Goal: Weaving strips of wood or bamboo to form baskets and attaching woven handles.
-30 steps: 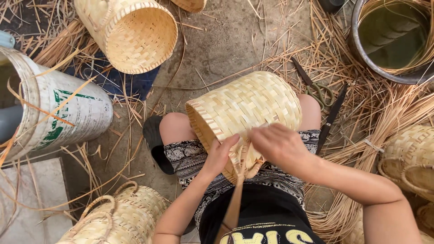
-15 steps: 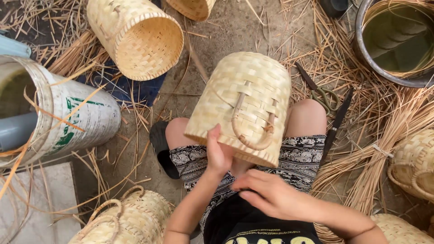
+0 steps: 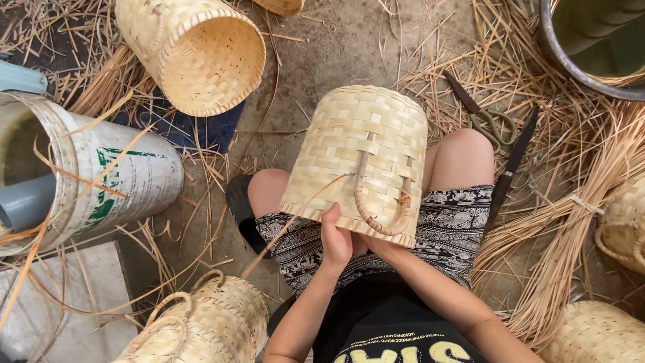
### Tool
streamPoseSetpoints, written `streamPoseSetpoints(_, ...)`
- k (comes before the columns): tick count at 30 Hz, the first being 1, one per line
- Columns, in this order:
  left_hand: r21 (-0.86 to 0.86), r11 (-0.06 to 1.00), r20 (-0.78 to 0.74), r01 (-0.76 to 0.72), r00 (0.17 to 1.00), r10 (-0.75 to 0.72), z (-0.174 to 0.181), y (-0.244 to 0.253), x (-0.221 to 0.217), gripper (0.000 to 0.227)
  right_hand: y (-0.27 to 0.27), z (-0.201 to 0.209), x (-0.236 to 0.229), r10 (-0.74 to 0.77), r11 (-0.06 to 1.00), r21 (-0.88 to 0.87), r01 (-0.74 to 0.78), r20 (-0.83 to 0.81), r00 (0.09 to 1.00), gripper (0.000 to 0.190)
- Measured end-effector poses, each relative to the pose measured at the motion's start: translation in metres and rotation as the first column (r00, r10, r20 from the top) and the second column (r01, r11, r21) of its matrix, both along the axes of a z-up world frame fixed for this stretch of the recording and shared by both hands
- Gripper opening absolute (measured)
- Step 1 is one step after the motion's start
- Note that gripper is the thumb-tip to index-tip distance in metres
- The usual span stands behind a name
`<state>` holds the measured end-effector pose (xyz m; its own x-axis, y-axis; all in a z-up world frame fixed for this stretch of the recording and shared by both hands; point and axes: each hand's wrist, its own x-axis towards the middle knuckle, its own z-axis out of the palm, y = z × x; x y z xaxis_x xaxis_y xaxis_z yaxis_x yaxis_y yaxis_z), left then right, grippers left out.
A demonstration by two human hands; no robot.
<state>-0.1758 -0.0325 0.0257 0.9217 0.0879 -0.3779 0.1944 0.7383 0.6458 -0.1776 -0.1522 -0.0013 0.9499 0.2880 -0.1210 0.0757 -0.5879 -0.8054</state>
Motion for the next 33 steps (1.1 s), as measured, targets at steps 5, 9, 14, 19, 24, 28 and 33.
streamPoseSetpoints(5, 0.035, 0.998, -0.008, -0.059, 0.998, 0.06, -0.01, 0.004, -0.001, 0.054, 0.014, 0.003, 0.006, 0.025, 0.999, -0.028, -0.027, -0.081, 0.996, 0.03)
streamPoseSetpoints(9, 0.013, 0.996, -0.021, -0.089, 0.996, 0.089, -0.044, 0.013, -0.005, 0.051, 0.02, 0.006, 0.008, 0.017, 0.998, -0.064, -0.027, -0.154, 0.988, 0.029)
streamPoseSetpoints(14, 0.028, 0.987, -0.059, -0.159, 0.985, 0.16, -0.004, 0.023, 0.019, 0.054, 0.03, 0.01, 0.016, 0.029, 0.994, -0.096, -0.052, -0.228, 0.973, 0.028)
streamPoseSetpoints(19, 0.068, 0.969, -0.028, -0.238, 0.97, 0.24, 0.015, 0.039, 0.041, 0.059, 0.035, 0.009, 0.023, 0.073, 0.987, -0.114, -0.11, -0.285, 0.956, 0.027)
streamPoseSetpoints(24, 0.041, 0.961, -0.019, -0.274, 0.961, 0.275, 0.037, 0.047, 0.048, 0.06, -0.016, 0.108, 0.009, 0.533, 0.842, 0.092, -0.532, 0.015, 0.846, 0.032)
streamPoseSetpoints(28, -0.012, 0.966, -0.027, -0.257, 0.966, 0.257, 0.065, 0.046, 0.047, 0.06, -0.064, 0.189, 0.068, 0.561, 0.763, 0.432, -0.48, -0.074, 0.824, 0.024)
streamPoseSetpoints(33, -0.104, 0.993, -0.092, 0.05, 0.994, -0.06, 0.066, 0.049, 0.03, 0.062, -0.044, 0.224, 0.149, 0.213, 0.871, 0.486, -0.07, -0.246, 0.946, 0.045)
